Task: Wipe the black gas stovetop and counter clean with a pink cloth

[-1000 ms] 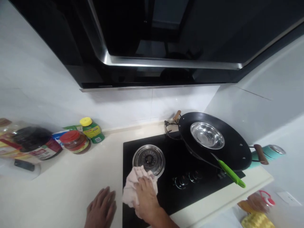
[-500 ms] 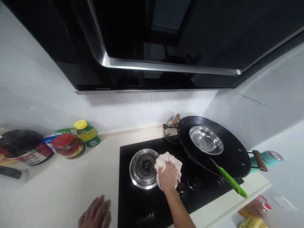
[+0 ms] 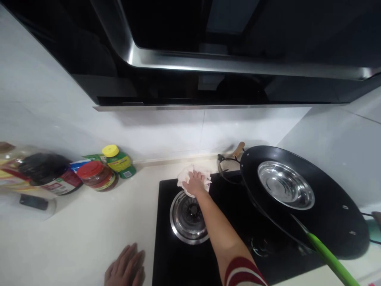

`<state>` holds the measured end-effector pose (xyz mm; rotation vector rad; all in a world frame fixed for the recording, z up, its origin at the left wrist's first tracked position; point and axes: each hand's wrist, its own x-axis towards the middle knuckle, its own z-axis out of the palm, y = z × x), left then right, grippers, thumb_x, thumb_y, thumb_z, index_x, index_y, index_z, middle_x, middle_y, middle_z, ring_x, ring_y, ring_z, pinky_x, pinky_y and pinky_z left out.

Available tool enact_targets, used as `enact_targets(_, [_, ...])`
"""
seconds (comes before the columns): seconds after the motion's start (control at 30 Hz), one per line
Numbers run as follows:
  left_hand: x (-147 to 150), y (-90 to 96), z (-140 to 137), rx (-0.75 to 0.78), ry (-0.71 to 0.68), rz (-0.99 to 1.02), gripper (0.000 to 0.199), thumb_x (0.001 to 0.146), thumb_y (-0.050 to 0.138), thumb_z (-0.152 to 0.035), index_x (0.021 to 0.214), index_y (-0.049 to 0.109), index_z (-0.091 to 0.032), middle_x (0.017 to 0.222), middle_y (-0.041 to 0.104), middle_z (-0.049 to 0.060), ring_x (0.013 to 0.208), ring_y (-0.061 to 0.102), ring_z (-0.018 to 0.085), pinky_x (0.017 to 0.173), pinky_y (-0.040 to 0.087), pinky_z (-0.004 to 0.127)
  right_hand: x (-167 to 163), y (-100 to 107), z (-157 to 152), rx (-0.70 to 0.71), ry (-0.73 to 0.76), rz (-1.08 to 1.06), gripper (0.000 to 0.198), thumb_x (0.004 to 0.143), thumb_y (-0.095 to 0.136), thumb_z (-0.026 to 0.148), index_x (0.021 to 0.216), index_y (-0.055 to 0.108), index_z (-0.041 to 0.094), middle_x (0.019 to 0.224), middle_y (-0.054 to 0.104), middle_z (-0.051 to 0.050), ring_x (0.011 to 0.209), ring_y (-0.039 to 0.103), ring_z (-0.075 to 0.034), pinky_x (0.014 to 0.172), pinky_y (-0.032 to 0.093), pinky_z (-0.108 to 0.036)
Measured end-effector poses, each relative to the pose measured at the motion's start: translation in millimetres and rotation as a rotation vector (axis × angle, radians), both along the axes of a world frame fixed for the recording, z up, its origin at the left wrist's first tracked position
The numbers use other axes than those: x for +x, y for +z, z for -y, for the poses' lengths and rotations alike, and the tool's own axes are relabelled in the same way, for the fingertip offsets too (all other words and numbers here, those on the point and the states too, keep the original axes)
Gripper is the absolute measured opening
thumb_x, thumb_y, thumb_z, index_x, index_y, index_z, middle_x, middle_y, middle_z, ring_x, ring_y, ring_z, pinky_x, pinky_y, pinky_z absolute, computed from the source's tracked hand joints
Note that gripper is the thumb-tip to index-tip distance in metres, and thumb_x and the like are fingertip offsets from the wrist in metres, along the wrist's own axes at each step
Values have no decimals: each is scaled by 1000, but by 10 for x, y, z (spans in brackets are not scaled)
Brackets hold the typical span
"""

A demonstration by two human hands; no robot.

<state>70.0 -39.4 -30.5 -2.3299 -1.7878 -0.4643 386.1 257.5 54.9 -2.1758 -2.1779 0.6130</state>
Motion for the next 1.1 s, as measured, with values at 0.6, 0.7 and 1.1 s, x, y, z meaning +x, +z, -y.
enact_targets(0.6, [26,180,5,-8,-36,47,43,99,52,-35,139,62,-23,144,66,13,139,54,27,109,45,45,-986,-112,2380,122,323,-284,73,96,60,55,157,45,18,171,30,-14,161,14,-35,130,15,-55])
enact_targets(0.7, [12,147,-23,-34,-33,59,43,99,49,-35,138,62,-23,142,66,13,138,55,27,110,45,47,-694,-176,2896,170,266,-342,60,94,63,50,148,55,26,164,45,-8,158,27,-31,131,20,-52])
enact_targets(1.1, [73,163,-87,-91,27,185,43,100,41,-41,133,65,-27,149,62,11,141,52,26,109,45,48,336,-448,3148,425,-115,-134,45,94,55,29,136,63,17,168,34,-15,156,30,-35,124,32,-56])
